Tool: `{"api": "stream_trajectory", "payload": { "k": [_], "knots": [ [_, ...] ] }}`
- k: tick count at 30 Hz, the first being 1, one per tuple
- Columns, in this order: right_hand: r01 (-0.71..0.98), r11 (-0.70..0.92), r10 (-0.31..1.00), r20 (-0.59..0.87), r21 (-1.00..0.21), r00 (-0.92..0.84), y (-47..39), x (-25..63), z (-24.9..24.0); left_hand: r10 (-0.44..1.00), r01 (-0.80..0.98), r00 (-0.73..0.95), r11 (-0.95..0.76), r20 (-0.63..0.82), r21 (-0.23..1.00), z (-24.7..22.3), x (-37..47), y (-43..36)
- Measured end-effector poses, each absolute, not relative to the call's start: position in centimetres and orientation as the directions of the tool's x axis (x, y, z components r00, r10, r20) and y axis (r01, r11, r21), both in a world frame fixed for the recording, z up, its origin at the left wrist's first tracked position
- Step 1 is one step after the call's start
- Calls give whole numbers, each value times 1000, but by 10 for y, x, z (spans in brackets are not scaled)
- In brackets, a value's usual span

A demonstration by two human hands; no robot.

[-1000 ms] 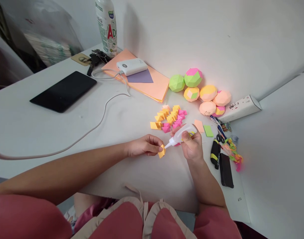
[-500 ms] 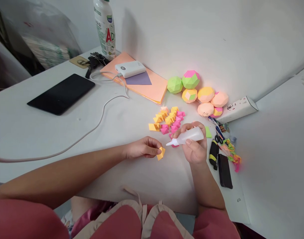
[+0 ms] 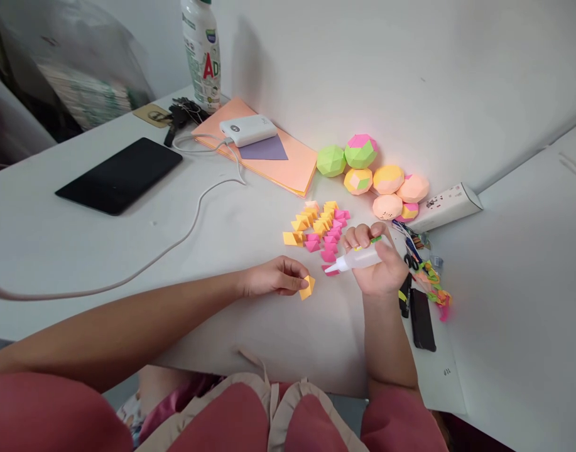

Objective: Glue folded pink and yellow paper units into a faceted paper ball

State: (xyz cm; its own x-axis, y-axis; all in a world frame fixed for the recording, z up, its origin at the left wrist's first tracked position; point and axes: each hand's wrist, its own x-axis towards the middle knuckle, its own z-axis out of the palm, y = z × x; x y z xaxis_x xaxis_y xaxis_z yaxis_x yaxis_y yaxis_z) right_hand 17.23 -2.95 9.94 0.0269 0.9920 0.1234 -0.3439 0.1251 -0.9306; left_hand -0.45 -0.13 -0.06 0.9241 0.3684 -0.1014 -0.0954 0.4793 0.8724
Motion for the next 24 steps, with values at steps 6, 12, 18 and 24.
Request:
{"api": "stream_trajectory", "payload": {
  "k": [6, 12, 18, 24],
  "knots": [
    [-297, 192, 980, 196, -935, 17, -23, 160, 112, 398, -125, 911, 513, -106, 849, -2, -4, -1],
    [-323, 128, 992, 128, -938, 21, -18, 159, 104, 394, -123, 913, 514, -106, 849, -4, -4, 0],
    [-384, 94, 995, 77, -919, 60, -17, 156, 98, 394, -108, 912, 503, -116, 858, -2, -5, 0],
    [-382, 71, 993, 30, -922, 112, -15, 154, 95, 396, -109, 913, 476, -102, 872, -2, -5, -1]
  ]
}}
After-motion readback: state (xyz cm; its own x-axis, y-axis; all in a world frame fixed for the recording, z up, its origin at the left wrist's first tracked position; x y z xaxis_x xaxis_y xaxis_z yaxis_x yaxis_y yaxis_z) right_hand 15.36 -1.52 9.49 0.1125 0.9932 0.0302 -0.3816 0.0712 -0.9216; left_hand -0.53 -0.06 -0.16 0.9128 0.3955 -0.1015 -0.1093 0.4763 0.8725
